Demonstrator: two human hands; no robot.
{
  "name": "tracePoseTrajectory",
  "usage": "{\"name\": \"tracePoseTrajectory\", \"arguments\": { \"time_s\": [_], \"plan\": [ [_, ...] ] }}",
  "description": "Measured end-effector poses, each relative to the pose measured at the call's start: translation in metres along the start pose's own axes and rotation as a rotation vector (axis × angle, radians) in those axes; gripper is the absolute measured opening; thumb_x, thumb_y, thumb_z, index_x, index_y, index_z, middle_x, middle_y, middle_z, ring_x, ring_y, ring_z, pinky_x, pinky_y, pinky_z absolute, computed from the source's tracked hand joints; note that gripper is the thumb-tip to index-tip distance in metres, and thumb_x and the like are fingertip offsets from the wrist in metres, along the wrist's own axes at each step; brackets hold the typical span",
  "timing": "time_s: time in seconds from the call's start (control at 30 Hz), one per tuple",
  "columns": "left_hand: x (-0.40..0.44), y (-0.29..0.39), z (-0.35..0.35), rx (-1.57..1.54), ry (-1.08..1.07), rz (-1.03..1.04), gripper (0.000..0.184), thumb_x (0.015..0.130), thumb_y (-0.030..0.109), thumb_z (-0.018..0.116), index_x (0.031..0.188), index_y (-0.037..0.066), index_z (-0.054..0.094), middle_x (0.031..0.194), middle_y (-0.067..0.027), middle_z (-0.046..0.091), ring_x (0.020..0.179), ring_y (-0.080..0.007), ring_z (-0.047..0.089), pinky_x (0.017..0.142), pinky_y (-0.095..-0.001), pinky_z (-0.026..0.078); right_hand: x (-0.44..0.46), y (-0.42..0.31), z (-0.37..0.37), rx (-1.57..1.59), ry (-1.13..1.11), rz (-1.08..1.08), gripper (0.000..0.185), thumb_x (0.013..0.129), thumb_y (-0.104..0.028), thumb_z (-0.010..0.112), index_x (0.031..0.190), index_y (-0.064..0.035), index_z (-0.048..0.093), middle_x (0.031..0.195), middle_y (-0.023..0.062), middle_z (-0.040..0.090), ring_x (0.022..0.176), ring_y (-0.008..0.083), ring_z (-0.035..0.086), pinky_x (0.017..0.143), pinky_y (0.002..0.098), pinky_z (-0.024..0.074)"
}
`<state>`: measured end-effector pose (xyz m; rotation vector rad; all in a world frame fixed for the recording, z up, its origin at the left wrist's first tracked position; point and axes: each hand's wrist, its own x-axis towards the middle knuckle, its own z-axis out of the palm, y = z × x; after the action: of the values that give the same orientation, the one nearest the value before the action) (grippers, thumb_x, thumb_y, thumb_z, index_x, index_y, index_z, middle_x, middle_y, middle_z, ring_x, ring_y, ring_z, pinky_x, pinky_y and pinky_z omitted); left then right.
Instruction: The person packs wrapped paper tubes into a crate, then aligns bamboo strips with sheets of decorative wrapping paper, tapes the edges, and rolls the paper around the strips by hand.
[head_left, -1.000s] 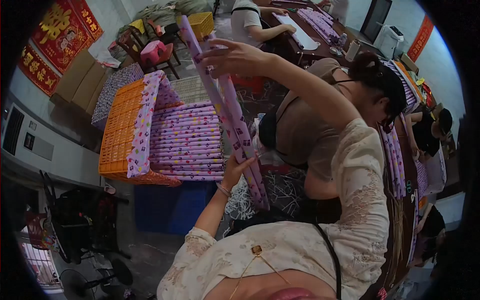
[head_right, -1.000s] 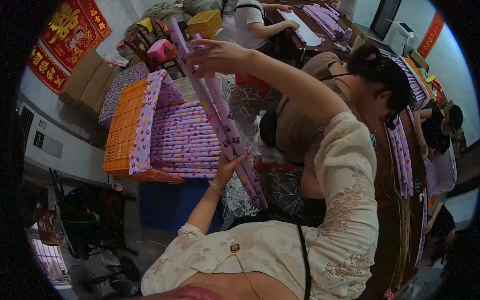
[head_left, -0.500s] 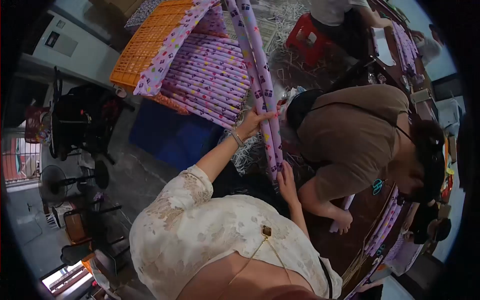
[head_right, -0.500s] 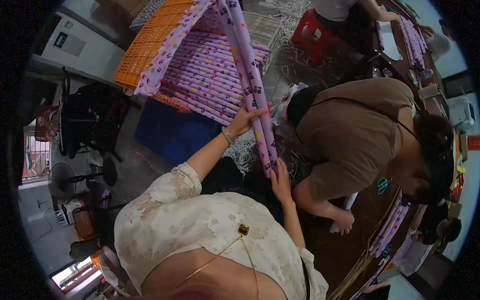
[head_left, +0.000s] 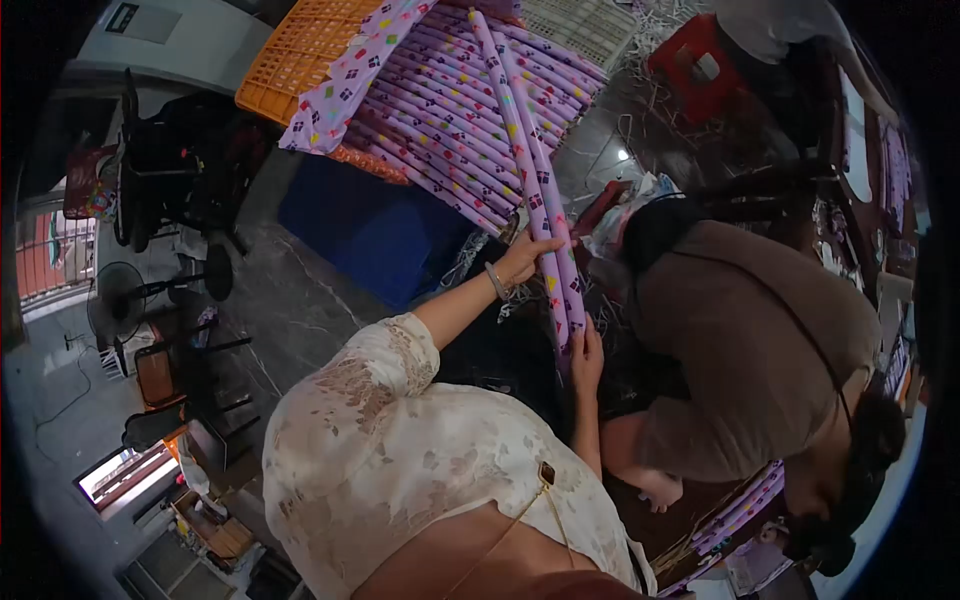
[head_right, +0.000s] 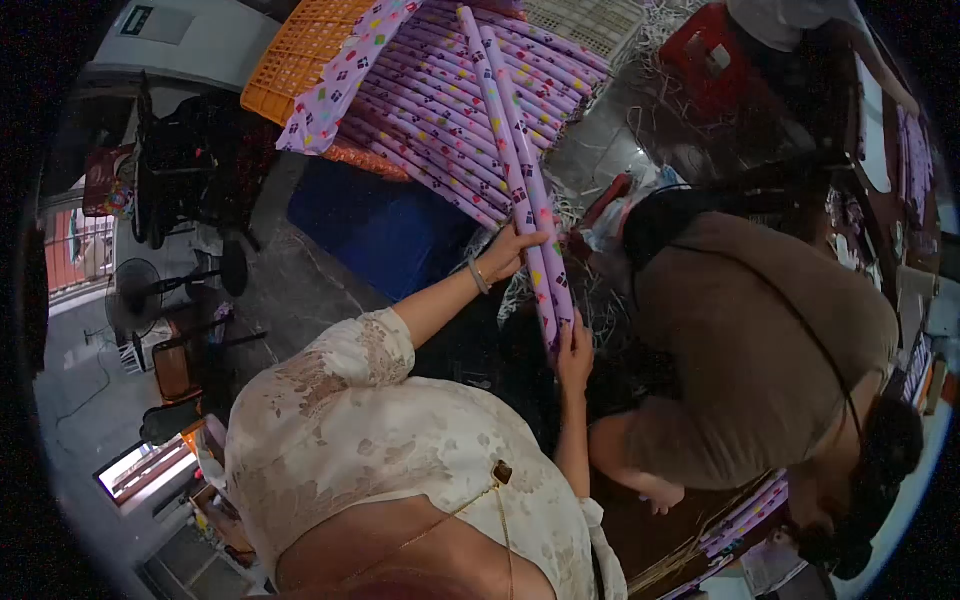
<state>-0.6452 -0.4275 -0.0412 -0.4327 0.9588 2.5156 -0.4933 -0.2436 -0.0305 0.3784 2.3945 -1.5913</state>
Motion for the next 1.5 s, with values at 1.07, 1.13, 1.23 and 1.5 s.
{"name": "tracePoseTrajectory", "arguments": {
  "time_s": [1.07,1.13,1.23,1.5],
  "plan": [
    [0.107,0.084,-0.355,0.832,1.106,0.259,0.032,0.084,0.010,0.050,0.111,-0.008,0.047,0.106,-0.0181,0.057,0.095,-0.0253,0.055,0.082,-0.0337,0.043,0.243,0.058,0.252,-0.233,0.615,0.435,0.060,0.089,-0.033,0.051,0.134,0.0009,0.030,0.128,0.0277,0.034,0.118,0.0389,0.035,0.097,0.0467,0.0299],
    [0.101,0.065,-0.406,0.721,1.065,0.271,0.038,0.086,0.014,0.052,0.114,-0.010,0.044,0.110,-0.0223,0.054,0.099,-0.0280,0.054,0.087,-0.0355,0.041,0.249,0.124,0.249,0.014,0.624,0.778,0.065,0.091,-0.047,0.041,0.135,-0.0011,0.030,0.130,0.0231,0.037,0.115,0.0368,0.039,0.097,0.0425,0.0322],
    [0.115,0.080,-0.355,0.741,1.224,0.301,0.055,0.086,0.027,0.057,0.121,-0.011,0.040,0.119,-0.0240,0.050,0.105,-0.0309,0.051,0.090,-0.0367,0.039,0.268,0.084,0.258,1.070,0.163,1.029,0.074,0.086,-0.065,0.026,0.136,-0.0109,0.031,0.137,0.0119,0.036,0.121,0.0319,0.040,0.102,0.0388,0.0293],
    [0.109,0.103,-0.309,0.904,1.219,-0.001,0.052,0.086,0.032,0.054,0.114,-0.012,0.048,0.116,-0.0272,0.052,0.104,-0.0342,0.052,0.087,-0.0377,0.041,0.205,0.168,0.244,0.687,0.312,1.145,0.084,0.080,-0.072,0.031,0.130,-0.0056,0.042,0.122,0.0139,0.049,0.103,0.0283,0.050,0.089,0.0404,0.0382]
  ]
}}
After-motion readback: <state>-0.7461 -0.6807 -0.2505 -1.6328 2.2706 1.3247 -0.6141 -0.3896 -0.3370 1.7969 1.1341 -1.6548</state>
